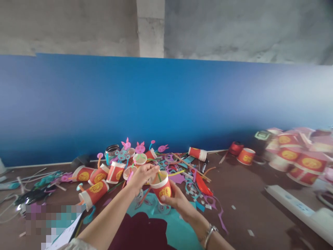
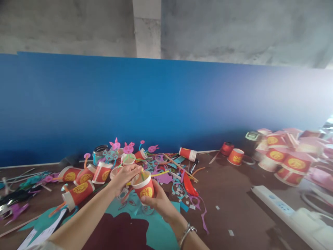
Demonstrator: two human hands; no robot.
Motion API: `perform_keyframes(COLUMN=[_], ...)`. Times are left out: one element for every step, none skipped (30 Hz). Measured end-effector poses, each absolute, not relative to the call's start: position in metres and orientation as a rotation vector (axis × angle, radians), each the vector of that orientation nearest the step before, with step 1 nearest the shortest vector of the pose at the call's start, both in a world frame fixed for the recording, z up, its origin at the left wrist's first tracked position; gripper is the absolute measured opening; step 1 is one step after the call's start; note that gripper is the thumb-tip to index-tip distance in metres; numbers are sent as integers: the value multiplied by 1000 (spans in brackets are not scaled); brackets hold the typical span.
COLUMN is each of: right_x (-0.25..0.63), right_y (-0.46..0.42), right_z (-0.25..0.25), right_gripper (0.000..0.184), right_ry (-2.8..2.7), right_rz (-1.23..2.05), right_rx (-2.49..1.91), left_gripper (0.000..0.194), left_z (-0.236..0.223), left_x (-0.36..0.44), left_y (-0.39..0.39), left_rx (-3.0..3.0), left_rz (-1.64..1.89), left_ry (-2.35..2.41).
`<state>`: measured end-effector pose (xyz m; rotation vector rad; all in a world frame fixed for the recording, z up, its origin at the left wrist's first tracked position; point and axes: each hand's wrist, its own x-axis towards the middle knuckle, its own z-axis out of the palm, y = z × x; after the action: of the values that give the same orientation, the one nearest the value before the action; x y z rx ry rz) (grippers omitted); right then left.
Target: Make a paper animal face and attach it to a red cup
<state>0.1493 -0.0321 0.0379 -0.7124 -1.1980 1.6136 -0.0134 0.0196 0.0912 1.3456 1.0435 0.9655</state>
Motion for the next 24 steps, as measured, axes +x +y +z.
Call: perform_keyframes(right_x=[149, 148, 148, 147, 147, 146, 145, 144, 144, 143, 143, 143, 143, 143, 143, 143, 143, 143, 143, 143, 143, 143, 144, 144], right_y=[-32, -32, -32, -32, -32, -32, -32, -32, -32, -32, -32, -32, -32, -33, -33, -33, -33, -33, -32, -32, -32, -32, -32, -31], right_z=[37, 37, 36, 36, 35, 34, 34, 33, 32, 32, 32, 32, 31, 31, 31, 31, 30, 30, 30, 30, 30, 30, 30, 30], right_gripper=[68, 70, 72, 74, 76, 78, 79, 79, 79, 78, 77, 76, 76, 77, 77, 78, 79, 79, 79, 80, 80, 80, 80, 80], right_ry=[-1186, -1181, -1180, -1183, -1189, -1199, -1209, -1218, -1222, -1223, -1224, -1224, -1224, -1227, -1229, -1230, -1229, -1228, -1228, -1227, -1227, -1230, -1233, -1240], right_rz=[1608, 1604, 1602, 1603, 1607, 1614, 1618, 1618, 1612, 1604, 1596, 1591, 1591, 1596, 1602, 1607, 1608, 1607, 1607, 1606, 1605, 1603, 1600, 1598], right_rx=[-710, -707, -705, -699, -691, -682, -677, -682, -699, -725, -754, -779, -791, -790, -779, -766, -755, -748, -744, -746, -753, -760, -767, -769], left_gripper=[43, 43, 42, 42, 40, 38, 37, 36, 35, 35, 35, 35, 35, 35, 35, 35, 36, 37, 38, 39, 39, 38, 37, 36], left_z=[92, 92, 92, 91, 90, 88, 86, 85, 83, 81, 80, 79, 78, 78, 78, 78, 78, 78, 78, 78, 78, 78, 78, 79], left_x=[-14, -13, -13, -12, -11, -10, -8, -7, -5, -4, -4, -3, -3, -3, -3, -2, -2, -1, 0, 1, 1, 2, 1, 1], left_y=[16, 12, 8, 5, 3, 1, 0, -1, -1, -1, -1, -2, -2, -2, -2, -2, -1, -1, -1, -1, 0, 0, 1, 2], left_rx=[1329, 1313, 1296, 1279, 1261, 1240, 1216, 1190, 1164, 1137, 1113, 1093, 1076, 1060, 1045, 1035, 1027, 1022, 1020, 1020, 1022, 1026, 1035, 1052], left_rz=[976, 978, 977, 977, 982, 997, 1016, 1036, 1052, 1060, 1059, 1053, 1051, 1056, 1065, 1077, 1090, 1105, 1120, 1132, 1142, 1147, 1142, 1125], left_ry=[1012, 987, 964, 948, 938, 931, 925, 919, 910, 895, 874, 852, 835, 822, 814, 810, 813, 817, 820, 822, 821, 821, 823, 830])
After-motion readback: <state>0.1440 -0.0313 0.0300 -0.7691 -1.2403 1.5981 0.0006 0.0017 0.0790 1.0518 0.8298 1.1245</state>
